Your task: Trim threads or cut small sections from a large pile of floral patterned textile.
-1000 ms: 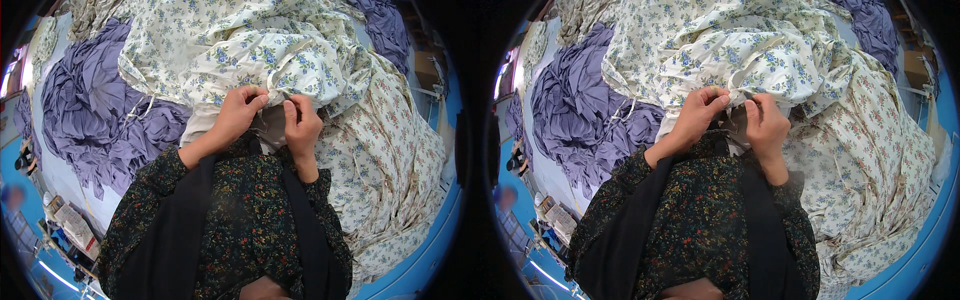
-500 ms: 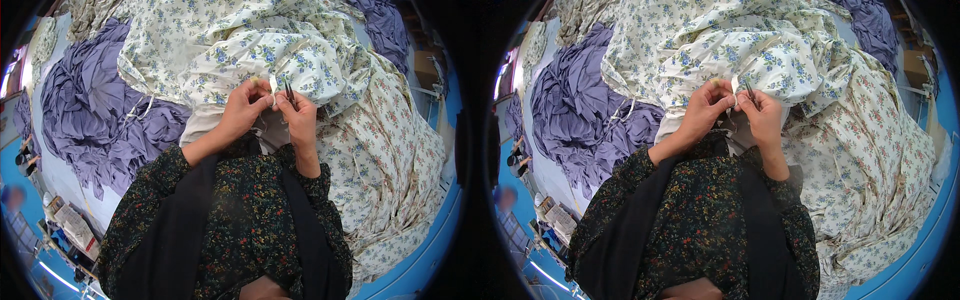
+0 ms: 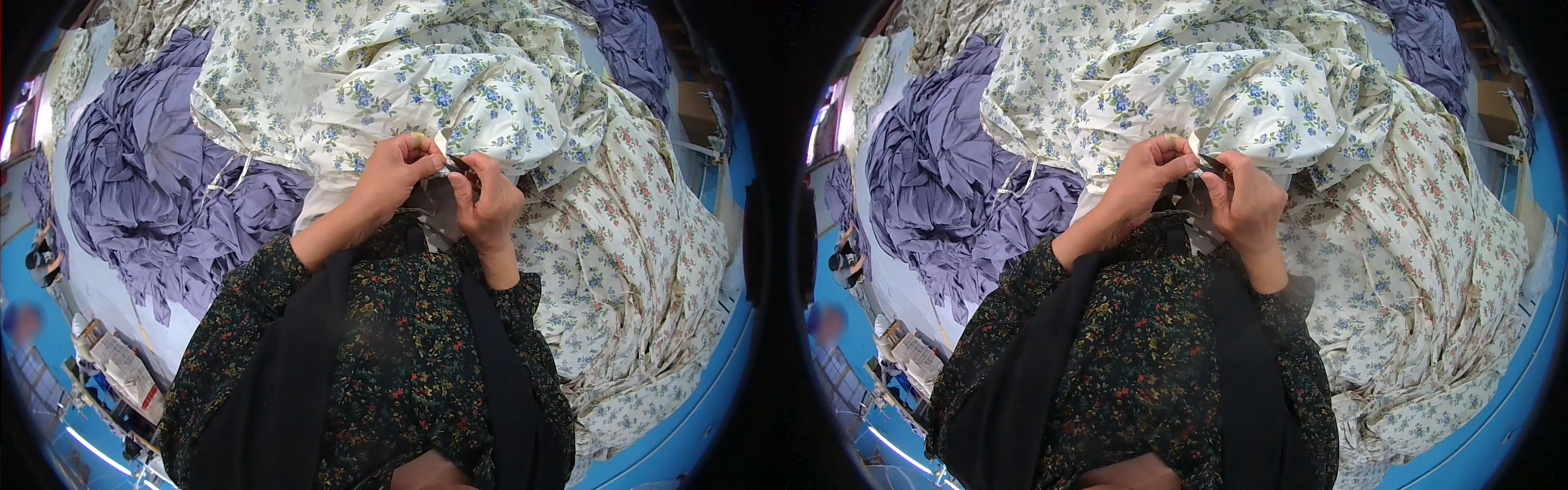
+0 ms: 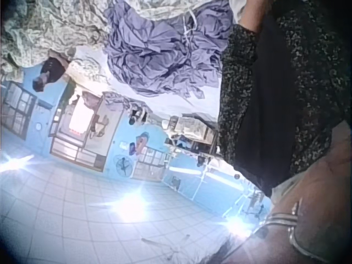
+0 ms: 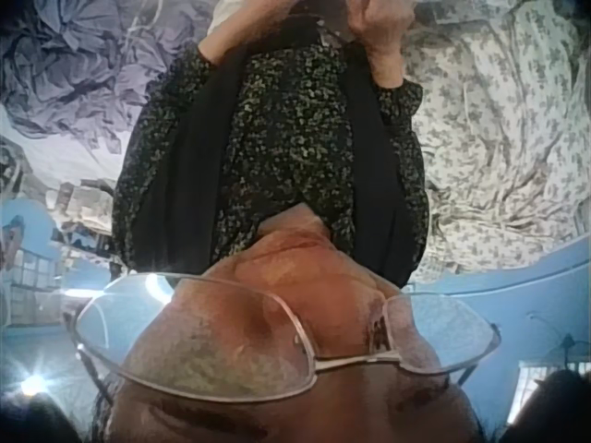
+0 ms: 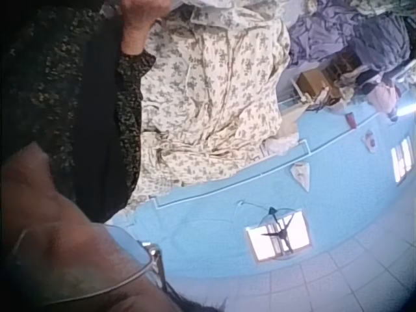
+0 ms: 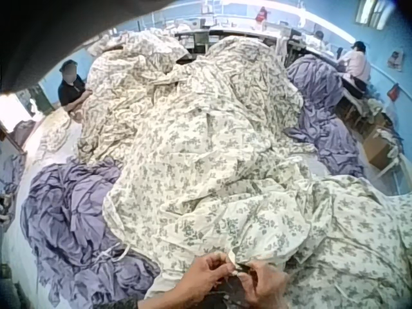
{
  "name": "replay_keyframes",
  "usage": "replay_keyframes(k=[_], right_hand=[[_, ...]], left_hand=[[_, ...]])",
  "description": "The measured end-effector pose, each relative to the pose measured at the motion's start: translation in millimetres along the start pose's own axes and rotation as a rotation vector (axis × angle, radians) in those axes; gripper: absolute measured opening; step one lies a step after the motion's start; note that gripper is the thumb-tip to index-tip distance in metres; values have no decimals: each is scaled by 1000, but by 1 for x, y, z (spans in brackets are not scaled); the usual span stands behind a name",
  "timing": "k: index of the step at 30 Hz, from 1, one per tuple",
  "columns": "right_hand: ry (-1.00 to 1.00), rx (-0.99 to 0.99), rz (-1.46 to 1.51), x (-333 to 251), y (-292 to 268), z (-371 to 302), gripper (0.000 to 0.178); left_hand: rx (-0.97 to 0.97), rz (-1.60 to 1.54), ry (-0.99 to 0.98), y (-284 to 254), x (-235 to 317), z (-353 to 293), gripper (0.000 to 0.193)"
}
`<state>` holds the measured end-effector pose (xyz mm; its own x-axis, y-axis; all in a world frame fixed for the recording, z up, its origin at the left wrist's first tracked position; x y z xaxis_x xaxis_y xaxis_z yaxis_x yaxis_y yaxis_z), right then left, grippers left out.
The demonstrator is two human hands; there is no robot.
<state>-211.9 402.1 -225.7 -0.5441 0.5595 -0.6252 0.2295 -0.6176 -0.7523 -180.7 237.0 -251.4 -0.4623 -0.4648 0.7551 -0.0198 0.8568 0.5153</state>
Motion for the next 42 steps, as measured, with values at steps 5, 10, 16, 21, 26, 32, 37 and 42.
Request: replay_keyframes(k=[5, 10, 16, 21, 26, 32, 37, 42], right_hand=[[-26, 60, 4, 4, 2, -2, 18], [44, 35, 49, 4, 3, -5, 19], [102, 67, 187, 6, 7, -14, 21], [61, 51, 90, 0, 8, -11, 22], [-68, 112, -161, -4, 8, -7, 21], [-53, 97, -213, -6, 5, -7, 19], [71, 84, -6, -1, 3, -10, 19], [51, 100, 17, 1, 7, -8, 20]], left_hand=[[-3, 17, -9, 4, 2, 0, 7], [1, 19, -19, 2, 0, 0, 8], [47, -2, 44, -3, -6, -2, 14], [43, 45, -18, -3, -6, -3, 13], [40, 58, -6, 0, -5, -6, 10], [37, 97, -10, 0, -5, -7, 8], [26, -7, 23, 0, -6, -7, 10], [29, -25, -22, -1, -7, -5, 13]])
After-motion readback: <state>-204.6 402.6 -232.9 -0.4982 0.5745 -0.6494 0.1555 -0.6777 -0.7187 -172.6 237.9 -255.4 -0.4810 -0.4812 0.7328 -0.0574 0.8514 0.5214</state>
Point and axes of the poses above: each hand's wrist, its own z-axis towards the middle knuckle, its own y-axis out of the palm, x = y × z, the point moved 2 cm from there along z, towards the middle knuckle, and after that the axes turned 11 degrees about -x, right-handed, at the moved point
